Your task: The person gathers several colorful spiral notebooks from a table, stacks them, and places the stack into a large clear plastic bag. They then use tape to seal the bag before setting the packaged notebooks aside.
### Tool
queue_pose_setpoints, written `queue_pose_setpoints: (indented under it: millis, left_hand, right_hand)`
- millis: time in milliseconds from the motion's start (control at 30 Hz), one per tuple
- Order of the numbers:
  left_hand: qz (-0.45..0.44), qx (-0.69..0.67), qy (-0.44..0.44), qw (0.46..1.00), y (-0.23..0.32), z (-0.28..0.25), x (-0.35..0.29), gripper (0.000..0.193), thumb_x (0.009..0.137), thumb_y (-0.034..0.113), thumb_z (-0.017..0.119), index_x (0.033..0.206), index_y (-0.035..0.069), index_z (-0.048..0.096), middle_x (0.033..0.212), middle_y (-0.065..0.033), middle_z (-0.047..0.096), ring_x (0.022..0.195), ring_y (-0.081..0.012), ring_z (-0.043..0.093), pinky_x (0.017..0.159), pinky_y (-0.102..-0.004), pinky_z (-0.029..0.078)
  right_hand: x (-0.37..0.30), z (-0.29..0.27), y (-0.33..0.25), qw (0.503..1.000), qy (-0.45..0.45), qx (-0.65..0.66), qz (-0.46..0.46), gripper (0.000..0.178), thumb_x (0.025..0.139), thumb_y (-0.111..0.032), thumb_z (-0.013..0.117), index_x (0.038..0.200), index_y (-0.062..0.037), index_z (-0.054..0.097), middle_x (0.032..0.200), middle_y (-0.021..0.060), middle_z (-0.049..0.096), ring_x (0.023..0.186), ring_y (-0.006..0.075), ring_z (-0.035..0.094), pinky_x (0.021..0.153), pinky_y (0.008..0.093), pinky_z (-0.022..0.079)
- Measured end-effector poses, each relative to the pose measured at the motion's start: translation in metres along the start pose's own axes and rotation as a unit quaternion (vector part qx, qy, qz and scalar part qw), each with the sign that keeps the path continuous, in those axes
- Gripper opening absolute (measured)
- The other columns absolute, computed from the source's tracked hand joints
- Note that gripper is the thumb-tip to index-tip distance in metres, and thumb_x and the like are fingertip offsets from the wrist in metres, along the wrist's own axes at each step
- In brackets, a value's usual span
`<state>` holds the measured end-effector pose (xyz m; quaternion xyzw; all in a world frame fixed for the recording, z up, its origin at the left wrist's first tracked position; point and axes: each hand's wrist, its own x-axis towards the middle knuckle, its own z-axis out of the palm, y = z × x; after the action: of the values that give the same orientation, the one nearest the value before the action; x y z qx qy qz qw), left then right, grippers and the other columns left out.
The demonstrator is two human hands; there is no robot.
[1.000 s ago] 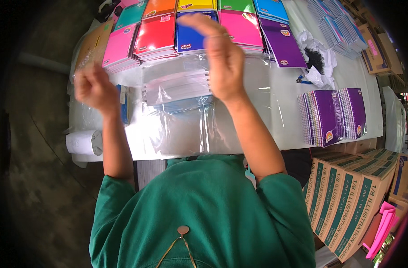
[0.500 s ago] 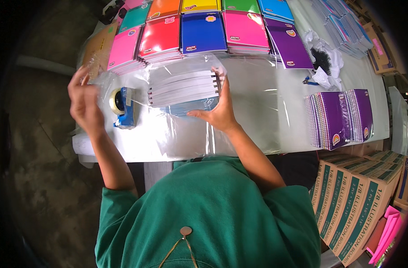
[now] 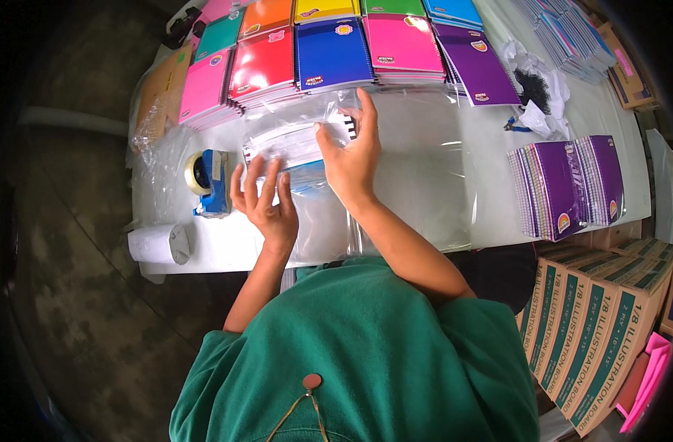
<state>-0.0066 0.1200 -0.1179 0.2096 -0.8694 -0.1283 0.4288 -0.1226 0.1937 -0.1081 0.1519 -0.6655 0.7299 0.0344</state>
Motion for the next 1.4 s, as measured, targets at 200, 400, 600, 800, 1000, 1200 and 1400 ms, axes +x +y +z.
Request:
queue_pose_setpoints:
  millis: [200,400,600,800,1000,1200,1400]
  left_hand:
    - [0.061,-0.017,-0.155,0.986,0.022,-0.005,0.03,0.033,0.086,0.026,0.058,0.114,0.009,0.061,0.123,-0.0092,0.057,0.12,-0.0258,0.047,0.107,-0.0472,0.018]
    - [-0.051,-0.254,-0.273,0.926,0.023,-0.025,0.044,0.081,0.092,0.047,0.038,0.142,-0.004,0.001,0.13,-0.0293,0.043,0.128,-0.0395,0.035,0.108,-0.0434,0.018]
    - [-0.113,-0.334,-0.167,0.921,-0.016,-0.025,0.114,0.055,0.08,0.005,0.054,0.133,-0.001,0.037,0.119,-0.0186,0.055,0.107,-0.0235,0.053,0.093,-0.0339,0.04]
    - [-0.043,-0.408,-0.298,0.862,-0.04,-0.003,0.17,0.02,0.088,0.014,0.057,0.1,-0.002,0.062,0.09,-0.0083,0.066,0.081,-0.0131,0.061,0.073,-0.0271,0.049]
    - [0.093,-0.231,-0.215,0.945,-0.053,0.021,0.151,0.036,0.085,0.028,0.064,0.103,-0.003,0.062,0.096,-0.0135,0.067,0.083,-0.0176,0.062,0.075,-0.0297,0.047]
    - [0.068,-0.18,-0.184,0.964,0.013,-0.006,0.079,0.014,0.079,0.004,0.064,0.093,0.005,0.068,0.093,-0.0137,0.067,0.086,-0.0271,0.065,0.078,-0.0351,0.052]
    - [0.103,-0.21,-0.113,0.966,0.005,-0.003,0.047,0.018,0.067,-0.005,0.069,0.081,0.006,0.068,0.091,-0.009,0.069,0.092,-0.0244,0.065,0.085,-0.0376,0.051]
  right_hand:
    - [-0.001,-0.014,-0.003,0.986,-0.075,-0.132,-0.066,0.068,0.078,-0.014,0.066,0.136,-0.0008,0.032,0.103,0.0161,0.051,0.102,0.0292,0.048,0.092,0.0402,0.037]
    - [-0.04,-0.023,-0.021,0.848,-0.221,-0.403,-0.264,0.053,0.081,-0.015,0.055,0.13,0.0007,0.042,0.132,0.0152,0.04,0.124,0.028,0.035,0.104,0.0469,0.023]
    - [-0.022,-0.028,-0.018,0.824,-0.248,-0.376,-0.343,0.038,0.082,-0.012,0.052,0.12,-0.0083,0.055,0.124,0.0039,0.053,0.119,0.0188,0.046,0.1,0.0358,0.032]
    - [-0.017,-0.026,-0.019,0.832,-0.245,-0.364,-0.339,0.035,0.082,-0.012,0.052,0.117,-0.0101,0.057,0.119,0.0013,0.056,0.114,0.0171,0.049,0.092,0.0337,0.035]
    - [-0.021,-0.022,-0.021,0.844,-0.229,-0.343,-0.342,0.033,0.083,-0.011,0.051,0.115,-0.0099,0.058,0.116,0.0012,0.057,0.112,0.0176,0.05,0.094,0.0338,0.034]
    - [-0.018,-0.022,-0.009,0.837,-0.226,-0.367,-0.337,0.031,0.079,-0.005,0.056,0.109,-0.0072,0.06,0.115,0.0041,0.057,0.115,0.0206,0.048,0.098,0.0363,0.034]
    - [-0.013,-0.007,-0.015,0.967,0.016,-0.024,-0.254,0.029,0.068,0.006,0.066,0.093,-0.008,0.065,0.105,0.0046,0.063,0.099,0.0218,0.059,0.084,0.0326,0.045]
